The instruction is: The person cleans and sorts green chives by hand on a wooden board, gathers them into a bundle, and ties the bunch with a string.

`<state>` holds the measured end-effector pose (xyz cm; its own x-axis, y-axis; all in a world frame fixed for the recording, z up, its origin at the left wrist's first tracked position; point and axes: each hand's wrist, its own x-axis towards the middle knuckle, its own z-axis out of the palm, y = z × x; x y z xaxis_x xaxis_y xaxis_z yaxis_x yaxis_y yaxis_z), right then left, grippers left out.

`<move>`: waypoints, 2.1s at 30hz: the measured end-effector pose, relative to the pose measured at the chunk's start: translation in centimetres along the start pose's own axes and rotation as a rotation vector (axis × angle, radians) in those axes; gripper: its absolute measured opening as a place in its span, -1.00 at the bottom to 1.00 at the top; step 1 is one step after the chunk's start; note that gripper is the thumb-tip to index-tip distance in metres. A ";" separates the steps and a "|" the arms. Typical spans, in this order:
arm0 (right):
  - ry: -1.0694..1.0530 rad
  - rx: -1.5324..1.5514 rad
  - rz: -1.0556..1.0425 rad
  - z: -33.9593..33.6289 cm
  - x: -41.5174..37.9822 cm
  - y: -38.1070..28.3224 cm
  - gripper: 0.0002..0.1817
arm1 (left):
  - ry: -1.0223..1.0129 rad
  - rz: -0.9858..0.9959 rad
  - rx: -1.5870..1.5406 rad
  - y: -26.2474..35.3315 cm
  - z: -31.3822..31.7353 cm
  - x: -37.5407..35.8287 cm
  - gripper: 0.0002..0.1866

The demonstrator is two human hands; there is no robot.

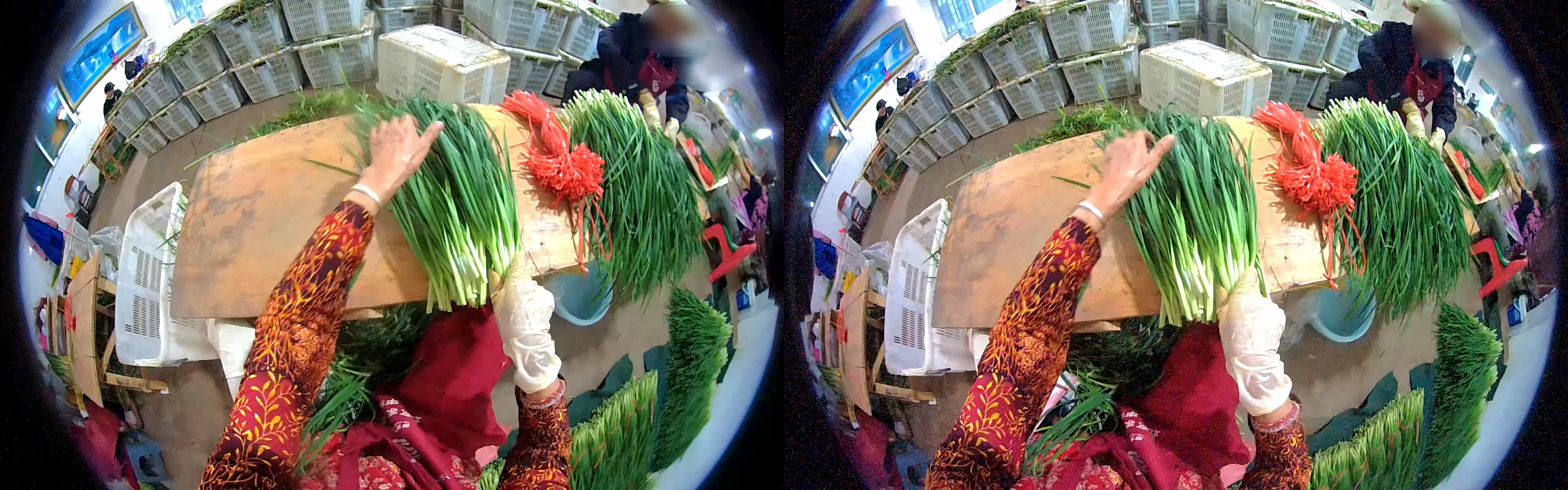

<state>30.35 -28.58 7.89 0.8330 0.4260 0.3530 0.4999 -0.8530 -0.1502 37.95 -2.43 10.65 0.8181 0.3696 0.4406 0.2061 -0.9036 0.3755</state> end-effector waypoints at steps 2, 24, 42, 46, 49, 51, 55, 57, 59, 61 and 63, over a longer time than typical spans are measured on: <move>0.014 0.000 -0.012 0.4 0.0 0.1 -0.62 | 0.215 0.239 -0.043 1.4 -1.6 -1.7 -0.50; 0.148 0.121 -0.439 -1.4 1.8 -2.0 -0.85 | -0.224 0.895 -0.235 3.9 5.0 -6.3 -0.64; -0.531 0.355 -0.395 -7.5 -5.6 0.3 -0.75 | -0.343 0.792 -0.304 4.3 3.7 -6.1 -0.67; -0.113 0.741 0.156 -5.6 0.6 4.7 -0.73 | -0.304 0.811 -0.219 4.4 3.6 -6.0 -0.68; -0.208 0.901 0.186 1.3 3.8 8.5 -0.47 | -0.200 0.783 -0.162 4.9 2.2 -6.2 -0.68; -0.328 1.172 0.297 3.3 5.1 8.3 -0.40 | -0.075 0.703 -0.191 5.0 1.3 -6.6 -0.65; -0.291 1.083 0.202 1.2 6.5 5.4 -0.29 | 0.004 0.185 -0.661 3.2 -2.1 -10.7 -0.46; -0.277 0.996 0.145 4.5 8.3 6.6 -0.24 | 0.040 -0.141 -1.069 1.4 -1.7 -14.4 -0.30; -0.280 0.873 0.168 7.0 9.9 6.9 -0.12 | -0.048 -0.347 -1.180 0.9 -2.3 -16.6 -0.24; -0.325 0.704 0.181 4.8 10.7 5.1 -0.01 | -0.132 -0.560 -1.298 0.4 -2.4 -16.8 -0.17; -0.346 0.730 0.146 5.8 11.5 4.7 0.00 | -0.155 -0.661 -1.398 0.1 -0.1 -16.0 -0.09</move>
<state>43.64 -25.94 5.90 0.8681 0.4964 -0.0033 0.3099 -0.5471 -0.7775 24.82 -8.46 3.73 0.8509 0.5014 -0.1567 -0.0349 0.3516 0.9355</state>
